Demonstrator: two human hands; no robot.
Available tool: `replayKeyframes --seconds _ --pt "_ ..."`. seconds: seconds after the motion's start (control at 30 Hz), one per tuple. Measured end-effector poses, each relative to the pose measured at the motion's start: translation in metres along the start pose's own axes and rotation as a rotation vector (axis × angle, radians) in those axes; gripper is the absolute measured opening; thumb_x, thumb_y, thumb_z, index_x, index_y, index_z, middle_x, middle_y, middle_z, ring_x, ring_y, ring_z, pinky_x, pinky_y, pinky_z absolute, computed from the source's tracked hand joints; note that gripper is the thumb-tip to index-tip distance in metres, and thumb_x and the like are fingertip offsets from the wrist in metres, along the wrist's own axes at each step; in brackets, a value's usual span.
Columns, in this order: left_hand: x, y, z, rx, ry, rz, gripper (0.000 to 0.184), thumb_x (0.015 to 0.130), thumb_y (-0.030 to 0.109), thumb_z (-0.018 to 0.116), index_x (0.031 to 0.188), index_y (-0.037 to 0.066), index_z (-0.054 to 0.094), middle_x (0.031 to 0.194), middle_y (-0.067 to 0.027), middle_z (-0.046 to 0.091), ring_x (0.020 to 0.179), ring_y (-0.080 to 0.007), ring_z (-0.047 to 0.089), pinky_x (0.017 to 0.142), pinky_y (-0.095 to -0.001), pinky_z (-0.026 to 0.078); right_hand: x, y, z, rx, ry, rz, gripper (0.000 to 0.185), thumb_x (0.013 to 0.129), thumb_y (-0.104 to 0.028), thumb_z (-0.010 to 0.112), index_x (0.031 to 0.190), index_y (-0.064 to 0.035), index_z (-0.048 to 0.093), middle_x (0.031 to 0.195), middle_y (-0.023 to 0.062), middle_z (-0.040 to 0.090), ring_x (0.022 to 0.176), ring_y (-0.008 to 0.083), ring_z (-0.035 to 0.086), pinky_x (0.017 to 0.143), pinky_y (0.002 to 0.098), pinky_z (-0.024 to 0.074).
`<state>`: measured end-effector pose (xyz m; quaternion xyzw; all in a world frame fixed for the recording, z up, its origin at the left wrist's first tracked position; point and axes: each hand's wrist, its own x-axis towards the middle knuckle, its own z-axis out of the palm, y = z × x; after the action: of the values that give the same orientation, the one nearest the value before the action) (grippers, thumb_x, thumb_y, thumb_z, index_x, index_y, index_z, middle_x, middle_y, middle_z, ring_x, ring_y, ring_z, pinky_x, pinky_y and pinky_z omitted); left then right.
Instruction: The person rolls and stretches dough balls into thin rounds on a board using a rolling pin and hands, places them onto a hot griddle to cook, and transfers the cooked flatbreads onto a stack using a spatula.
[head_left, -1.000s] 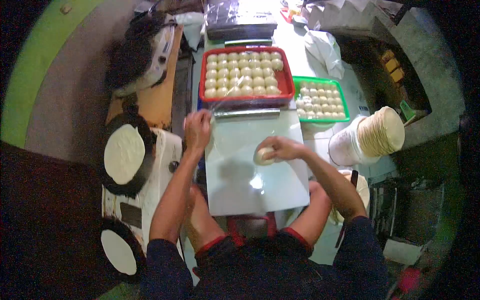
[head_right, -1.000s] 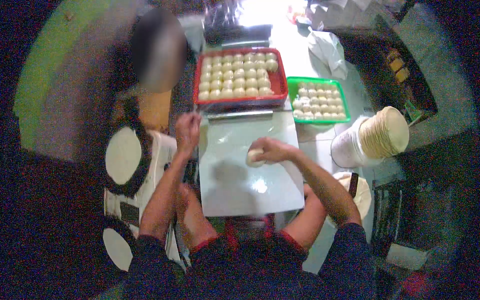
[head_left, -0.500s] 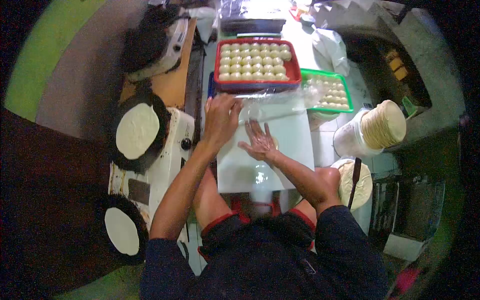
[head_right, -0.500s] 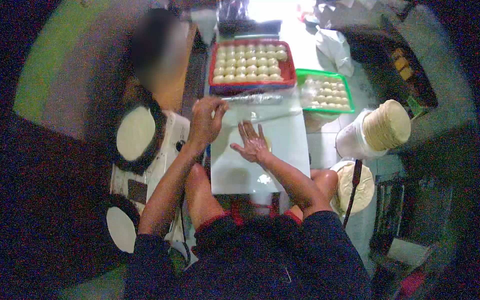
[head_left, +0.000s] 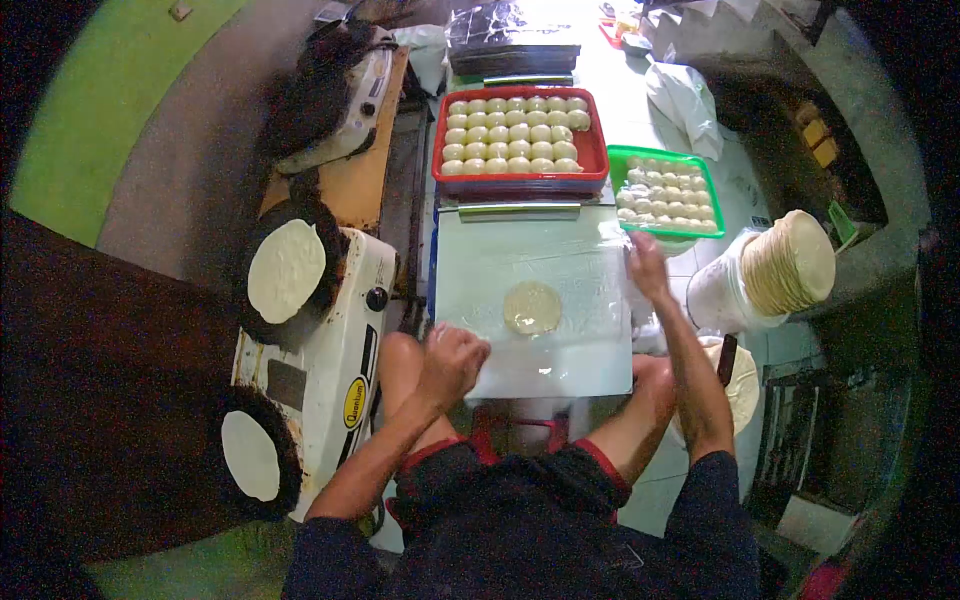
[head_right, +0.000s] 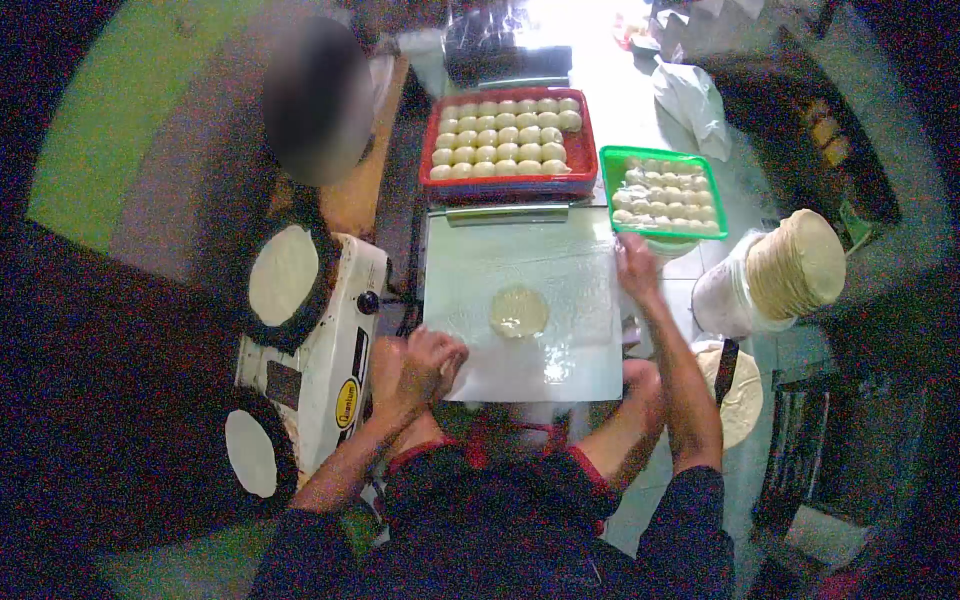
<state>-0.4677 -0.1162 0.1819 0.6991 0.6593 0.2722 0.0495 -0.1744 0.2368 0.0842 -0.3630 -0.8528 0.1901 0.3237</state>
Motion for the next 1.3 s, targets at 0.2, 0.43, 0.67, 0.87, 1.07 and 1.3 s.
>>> replayKeyframes --seconds 0.2,0.43,0.67,0.87,1.07,1.3 --pt "-0.066 -0.005 0.106 0.037 -0.227 0.005 0.025 0.082 0.014 0.064 0.107 0.013 0.065 0.103 -0.0086 0.062 0.102 -0.0290 0.060 0.092 -0.0517 0.044 0.101 -0.101 0.074 -0.127 -0.354 -0.071 0.067 0.081 -0.006 0.064 0.145 -0.0158 0.048 0.145 0.0225 0.048 0.133 0.0377 0.048 0.112 0.0455 0.0401" --pt "-0.049 0.043 0.128 0.052 -0.367 -0.087 0.024 0.085 0.013 0.058 0.107 0.007 0.065 0.108 -0.0123 0.063 0.108 -0.0287 0.059 0.092 -0.0454 0.046 0.063 -0.173 0.139 -0.301 -0.331 -0.240 0.064 0.078 -0.025 0.077 0.138 -0.0197 0.054 0.113 0.0132 0.060 0.110 0.0331 0.057 0.099 0.0514 0.0399" --pt "-0.047 0.052 0.126 0.020 -0.299 -0.129 0.021 0.077 0.006 0.061 0.098 0.004 0.064 0.101 -0.0141 0.064 0.101 -0.0326 0.060 0.088 -0.0446 0.047 -0.085 -0.209 0.091 -0.375 -0.236 -0.339 0.062 0.086 -0.036 0.070 0.144 -0.0307 0.047 0.122 0.0119 0.057 0.118 0.0305 0.051 0.102 0.0554 0.0337" --pt "-0.045 0.047 0.123 -0.026 -0.323 -0.132 0.023 0.071 0.000 0.062 0.093 0.006 0.061 0.098 -0.0131 0.062 0.100 -0.0329 0.059 0.085 -0.0451 0.048 -0.018 -0.217 0.103 -0.366 -0.224 -0.112 0.063 0.086 -0.038 0.070 0.145 -0.0331 0.047 0.128 0.0097 0.053 0.124 0.0270 0.047 0.111 0.0543 0.0241" --pt "-0.049 0.049 0.125 -0.059 -0.184 -0.103 0.026 0.070 -0.001 0.061 0.095 0.007 0.061 0.095 -0.0120 0.062 0.098 -0.0328 0.060 0.085 -0.0467 0.046 -0.077 -0.217 0.102 -0.354 -0.142 -0.208 0.067 0.081 -0.038 0.076 0.143 -0.0355 0.050 0.127 0.0075 0.051 0.130 0.0262 0.043 0.113 0.0561 0.0209" --pt "-0.047 0.044 0.127 -0.060 -0.237 -0.110 0.024 0.072 0.001 0.057 0.094 0.007 0.064 0.094 -0.0120 0.063 0.099 -0.0333 0.060 0.086 -0.0471 0.046 -0.028 -0.211 0.112 -0.010 -0.103 0.152 0.063 0.088 -0.021 0.066 0.148 -0.0289 0.046 0.152 0.0183 0.037 0.140 0.0420 0.036 0.117 0.0627 0.0167"
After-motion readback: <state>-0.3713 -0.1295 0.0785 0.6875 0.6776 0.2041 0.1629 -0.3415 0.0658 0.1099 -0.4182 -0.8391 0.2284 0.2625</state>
